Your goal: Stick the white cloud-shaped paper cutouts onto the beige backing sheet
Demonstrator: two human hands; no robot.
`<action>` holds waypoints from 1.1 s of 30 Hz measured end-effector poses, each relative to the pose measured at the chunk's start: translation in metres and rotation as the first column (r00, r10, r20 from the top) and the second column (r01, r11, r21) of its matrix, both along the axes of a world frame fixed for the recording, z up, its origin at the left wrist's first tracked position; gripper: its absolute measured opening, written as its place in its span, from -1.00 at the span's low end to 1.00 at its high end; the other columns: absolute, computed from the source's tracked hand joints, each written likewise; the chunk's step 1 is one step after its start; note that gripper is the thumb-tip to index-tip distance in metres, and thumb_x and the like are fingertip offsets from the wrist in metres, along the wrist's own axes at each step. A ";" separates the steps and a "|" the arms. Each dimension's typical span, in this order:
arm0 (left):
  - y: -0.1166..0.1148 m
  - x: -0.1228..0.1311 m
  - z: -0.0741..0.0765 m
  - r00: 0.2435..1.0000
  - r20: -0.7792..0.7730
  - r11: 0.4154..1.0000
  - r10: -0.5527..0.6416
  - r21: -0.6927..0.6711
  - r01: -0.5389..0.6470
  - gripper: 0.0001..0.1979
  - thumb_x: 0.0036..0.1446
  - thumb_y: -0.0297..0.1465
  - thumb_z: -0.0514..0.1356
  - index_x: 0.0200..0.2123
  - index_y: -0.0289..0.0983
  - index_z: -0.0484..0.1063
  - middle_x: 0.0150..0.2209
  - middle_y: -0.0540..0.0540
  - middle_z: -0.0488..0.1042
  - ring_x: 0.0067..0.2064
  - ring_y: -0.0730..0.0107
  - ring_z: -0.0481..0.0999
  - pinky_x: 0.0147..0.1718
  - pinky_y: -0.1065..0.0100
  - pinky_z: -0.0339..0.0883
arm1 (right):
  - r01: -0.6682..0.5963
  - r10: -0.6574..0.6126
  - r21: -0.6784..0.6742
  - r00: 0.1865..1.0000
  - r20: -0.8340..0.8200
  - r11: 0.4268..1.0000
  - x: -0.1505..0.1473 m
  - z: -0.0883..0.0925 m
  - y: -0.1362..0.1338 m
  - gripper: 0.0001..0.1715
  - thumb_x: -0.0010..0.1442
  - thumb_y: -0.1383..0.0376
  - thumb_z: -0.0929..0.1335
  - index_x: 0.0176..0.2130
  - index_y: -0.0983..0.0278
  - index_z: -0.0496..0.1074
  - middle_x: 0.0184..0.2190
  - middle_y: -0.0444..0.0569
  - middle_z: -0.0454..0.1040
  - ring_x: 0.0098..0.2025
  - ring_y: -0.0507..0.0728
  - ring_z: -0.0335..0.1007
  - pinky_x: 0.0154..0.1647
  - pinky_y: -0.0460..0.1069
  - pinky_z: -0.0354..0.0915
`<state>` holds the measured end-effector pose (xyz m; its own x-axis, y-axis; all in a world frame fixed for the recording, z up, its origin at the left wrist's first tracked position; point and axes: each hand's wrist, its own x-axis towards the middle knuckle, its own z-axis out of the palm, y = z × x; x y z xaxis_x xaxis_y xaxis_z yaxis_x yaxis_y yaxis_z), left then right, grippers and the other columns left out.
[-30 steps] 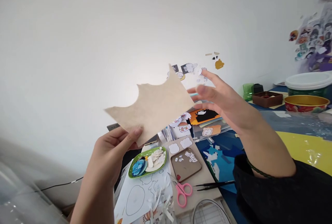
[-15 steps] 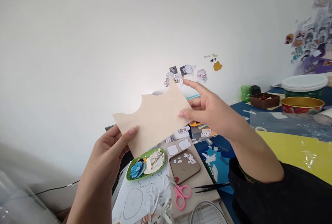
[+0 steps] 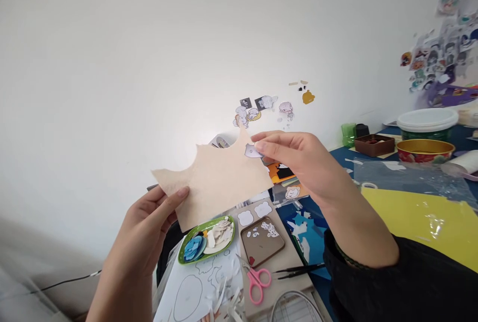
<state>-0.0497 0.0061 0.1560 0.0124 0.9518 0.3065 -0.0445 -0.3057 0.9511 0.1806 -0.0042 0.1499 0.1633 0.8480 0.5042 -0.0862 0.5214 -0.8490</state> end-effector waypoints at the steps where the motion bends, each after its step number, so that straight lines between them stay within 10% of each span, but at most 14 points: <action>1: 0.000 0.001 0.000 1.000 -0.004 1.000 -0.001 -0.004 0.001 -0.68 -0.07 -0.34 0.32 -0.18 -0.27 0.53 -0.25 -0.14 0.60 -0.26 0.27 0.56 -0.37 0.41 0.40 | -0.012 0.012 -0.015 1.000 0.010 1.000 -0.001 0.000 0.000 -0.86 -0.02 0.14 0.45 -0.44 0.14 0.58 -0.11 -0.07 0.49 -0.19 0.15 0.43 -0.23 0.04 0.38; 20: 0.009 -0.003 -0.004 0.997 0.039 0.996 -0.065 -0.051 0.067 -0.66 -0.10 -0.30 0.34 -0.22 -0.33 0.52 -0.29 -0.15 0.59 -0.27 0.24 0.55 -0.34 0.35 0.43 | -0.440 0.448 0.108 0.819 -0.359 0.891 -0.019 -0.002 0.013 -0.73 0.24 0.25 0.24 -0.26 0.18 0.52 -0.19 -0.12 0.52 -0.10 0.07 0.38 -0.17 -0.07 0.34; 33: 0.011 -0.004 -0.005 0.993 0.015 0.989 -0.118 -0.087 0.119 -0.60 -0.10 -0.30 0.34 -0.15 -0.31 0.50 -0.25 -0.15 0.59 -0.25 0.26 0.55 -0.27 0.34 0.43 | -0.331 0.349 0.111 0.871 -0.346 0.937 -0.018 -0.005 0.014 -0.76 0.19 0.21 0.30 -0.27 0.20 0.55 -0.27 -0.07 0.58 -0.18 0.12 0.47 -0.19 0.00 0.39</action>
